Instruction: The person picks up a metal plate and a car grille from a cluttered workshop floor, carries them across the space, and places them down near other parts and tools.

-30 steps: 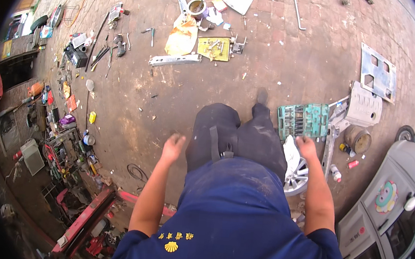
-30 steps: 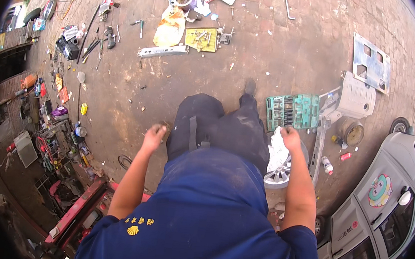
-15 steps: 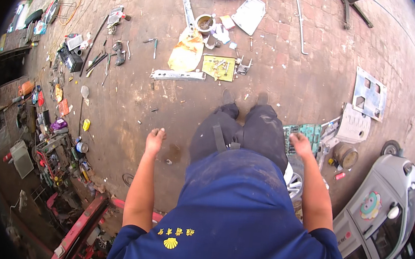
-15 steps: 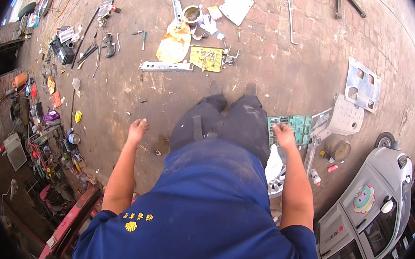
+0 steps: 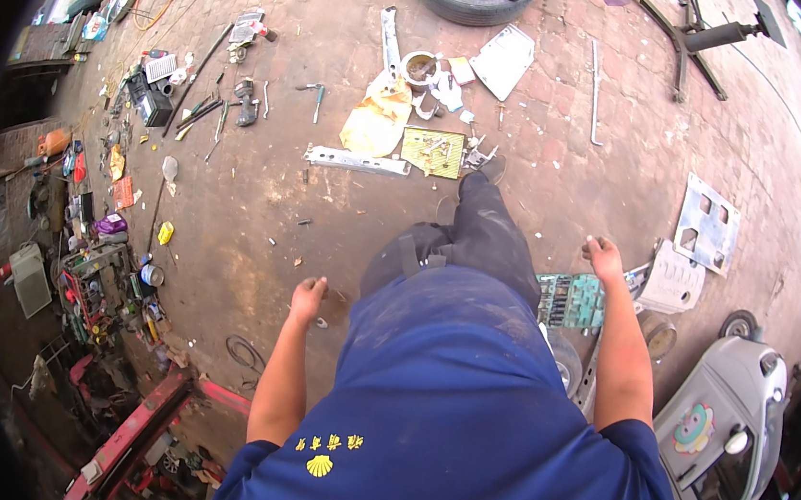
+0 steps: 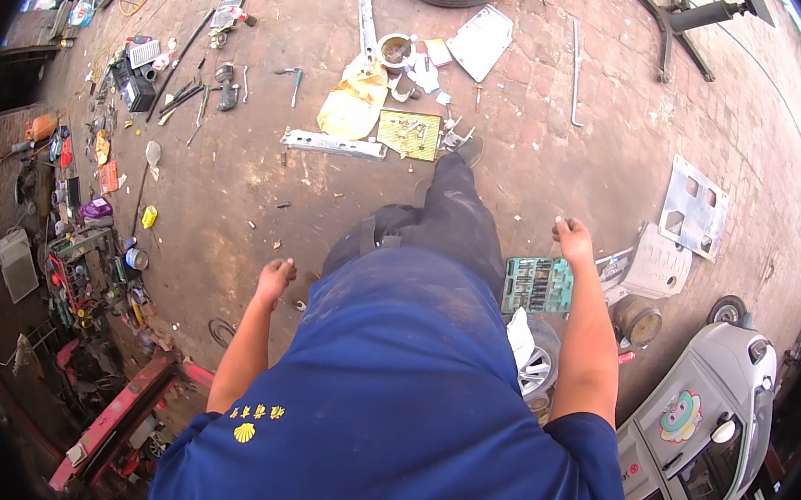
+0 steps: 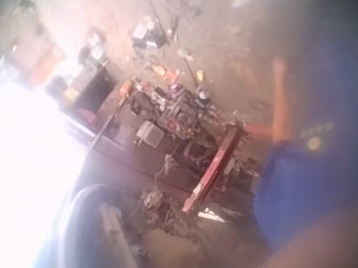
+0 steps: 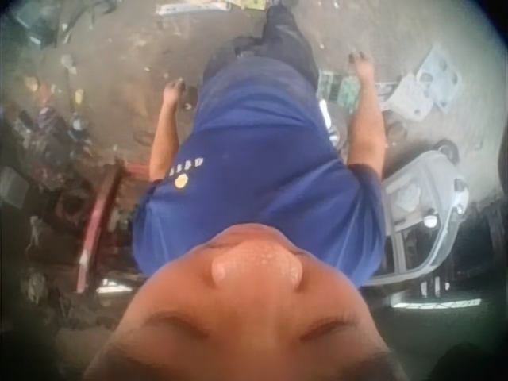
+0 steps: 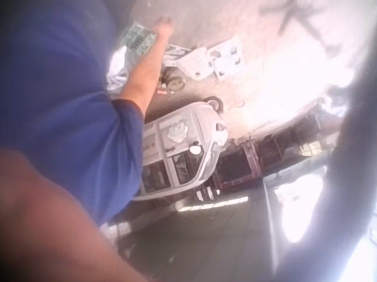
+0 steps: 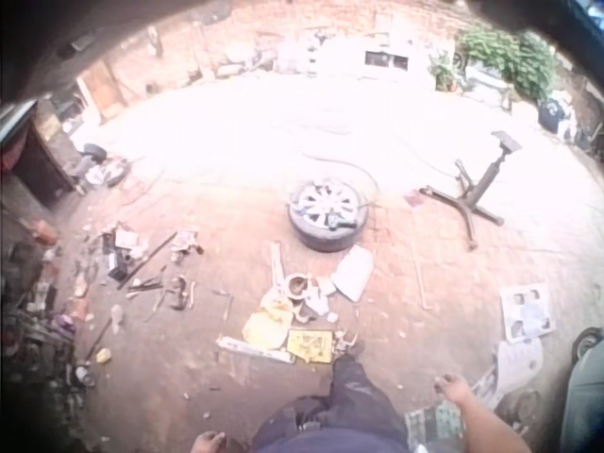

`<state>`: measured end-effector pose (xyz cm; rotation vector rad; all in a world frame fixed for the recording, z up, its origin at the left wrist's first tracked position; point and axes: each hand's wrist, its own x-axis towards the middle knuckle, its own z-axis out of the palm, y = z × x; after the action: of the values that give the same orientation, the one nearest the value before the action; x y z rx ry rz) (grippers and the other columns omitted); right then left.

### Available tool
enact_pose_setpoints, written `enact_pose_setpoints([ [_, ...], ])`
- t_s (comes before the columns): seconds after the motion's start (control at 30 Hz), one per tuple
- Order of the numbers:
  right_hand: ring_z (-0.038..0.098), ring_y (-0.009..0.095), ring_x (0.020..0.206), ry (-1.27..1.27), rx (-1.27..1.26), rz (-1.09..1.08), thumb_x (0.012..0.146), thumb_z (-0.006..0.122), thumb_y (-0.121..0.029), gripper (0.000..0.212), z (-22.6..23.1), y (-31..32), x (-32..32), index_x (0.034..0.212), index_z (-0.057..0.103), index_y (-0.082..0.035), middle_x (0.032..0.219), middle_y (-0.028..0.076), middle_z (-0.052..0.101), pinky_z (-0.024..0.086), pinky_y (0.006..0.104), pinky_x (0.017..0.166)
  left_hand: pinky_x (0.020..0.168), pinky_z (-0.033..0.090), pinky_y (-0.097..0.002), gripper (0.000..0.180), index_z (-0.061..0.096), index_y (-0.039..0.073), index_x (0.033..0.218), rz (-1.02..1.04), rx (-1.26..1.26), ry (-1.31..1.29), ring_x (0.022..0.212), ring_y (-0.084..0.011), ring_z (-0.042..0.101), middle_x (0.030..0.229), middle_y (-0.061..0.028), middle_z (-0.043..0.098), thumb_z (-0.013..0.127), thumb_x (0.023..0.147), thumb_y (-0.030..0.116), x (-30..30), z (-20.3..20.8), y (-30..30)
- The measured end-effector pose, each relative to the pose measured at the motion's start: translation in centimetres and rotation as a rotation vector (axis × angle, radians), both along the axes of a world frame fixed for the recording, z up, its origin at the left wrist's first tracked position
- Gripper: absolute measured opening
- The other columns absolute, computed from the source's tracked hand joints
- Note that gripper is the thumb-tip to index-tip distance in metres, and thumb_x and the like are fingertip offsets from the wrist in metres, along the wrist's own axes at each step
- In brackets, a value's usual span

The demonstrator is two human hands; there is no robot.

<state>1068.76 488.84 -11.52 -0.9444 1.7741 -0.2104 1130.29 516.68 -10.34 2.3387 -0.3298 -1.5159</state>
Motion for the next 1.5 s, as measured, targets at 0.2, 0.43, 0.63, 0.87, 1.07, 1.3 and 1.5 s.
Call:
enact_pose_setpoints([
  [0.2, 0.066, 0.017, 0.078, -0.03, -0.03, 0.084, 0.095, 0.06, -0.03, 0.035, 1.5, -2.5, 4.1, 0.097, 0.061, 0.006, 0.088, 0.01, 0.068, 0.052, 0.0301, 0.077, 0.057, 0.042, -0.0267, 0.033, 0.063, 0.001, 0.095, 0.103, 0.131, 0.05, 0.068, -0.0134, 0.059, 0.082, -0.0048, 0.065, 0.058, 0.095, 0.034, 0.9, -0.2, 3.7],
  [0.43, 0.063, 0.018, 0.071, 0.083, 0.013, 0.301, 0.092, 0.061, -0.035, 0.039, 0.7, 0.6, 1.7, 0.084, 0.063, 0.003, 0.075, 0.011, 0.066, 0.05, 0.0334, 0.071, 0.075, 0.052, -0.0308, 0.037, 0.063, -0.008, 0.101, 0.151, -0.072, 0.009, 0.08, -0.0176, 0.065, 0.088, -0.0113, 0.067, 0.058, 0.096, 0.028, 1.8, -1.6, -2.4],
  [0.63, 0.063, 0.019, 0.07, 0.18, -0.001, 0.263, 0.091, 0.06, -0.038, 0.04, 1.4, 1.5, -1.3, 0.086, 0.065, 0.002, 0.075, 0.012, 0.066, 0.049, 0.0342, 0.069, 0.076, 0.051, -0.0304, 0.036, 0.064, -0.007, 0.101, -0.015, -0.13, -0.007, 0.081, -0.0171, 0.065, 0.088, -0.0098, 0.067, 0.056, 0.097, 0.028, -1.0, -1.8, -8.6],
  [0.87, 0.064, 0.023, 0.075, 0.186, -0.015, 0.184, 0.091, 0.06, -0.038, 0.042, 3.7, 3.1, -2.9, 0.094, 0.065, 0.004, 0.079, 0.014, 0.067, 0.05, 0.0354, 0.073, 0.072, 0.049, -0.03, 0.035, 0.063, -0.004, 0.1, -0.106, -0.037, 0.057, 0.079, -0.0165, 0.064, 0.09, -0.0094, 0.068, 0.056, 0.096, 0.03, -2.1, -4.2, -10.2],
  [1.07, 0.068, 0.03, 0.093, 0.286, 0.113, 0.287, 0.09, 0.062, -0.041, 0.047, 3.4, 2.7, -5.1, 0.105, 0.066, 0.003, 0.096, 0.022, 0.069, 0.051, 0.0375, 0.083, 0.063, 0.045, -0.0277, 0.036, 0.062, 0.0, 0.105, -0.09, -0.004, 0.042, 0.075, -0.0148, 0.064, 0.09, -0.0075, 0.068, 0.055, 0.096, 0.034, -2.3, -3.9, -11.9],
  [1.3, 0.067, 0.025, 0.082, 0.078, 0.116, 0.118, 0.09, 0.062, -0.039, 0.045, -0.2, -3.9, -9.7, 0.103, 0.067, 0.003, 0.09, 0.018, 0.07, 0.051, 0.0362, 0.078, 0.056, 0.042, -0.0267, 0.029, 0.062, 0.001, 0.092, -0.064, 0.112, -0.011, 0.065, -0.0115, 0.057, 0.076, -0.003, 0.063, 0.056, 0.096, 0.03, -6.3, -1.1, -16.5],
  [1.5, 0.065, 0.022, 0.076, 0.054, 0.059, 0.022, 0.09, 0.063, -0.038, 0.043, -2.6, -10.3, -17.3, 0.1, 0.067, 0.003, 0.081, 0.015, 0.068, 0.05, 0.0344, 0.074, 0.061, 0.046, -0.0273, 0.036, 0.063, 0.0, 0.104, -0.309, 0.213, -0.002, 0.071, -0.0143, 0.064, 0.087, -0.0077, 0.068, 0.057, 0.095, 0.034, -15.3, 2.1, -29.8],
])
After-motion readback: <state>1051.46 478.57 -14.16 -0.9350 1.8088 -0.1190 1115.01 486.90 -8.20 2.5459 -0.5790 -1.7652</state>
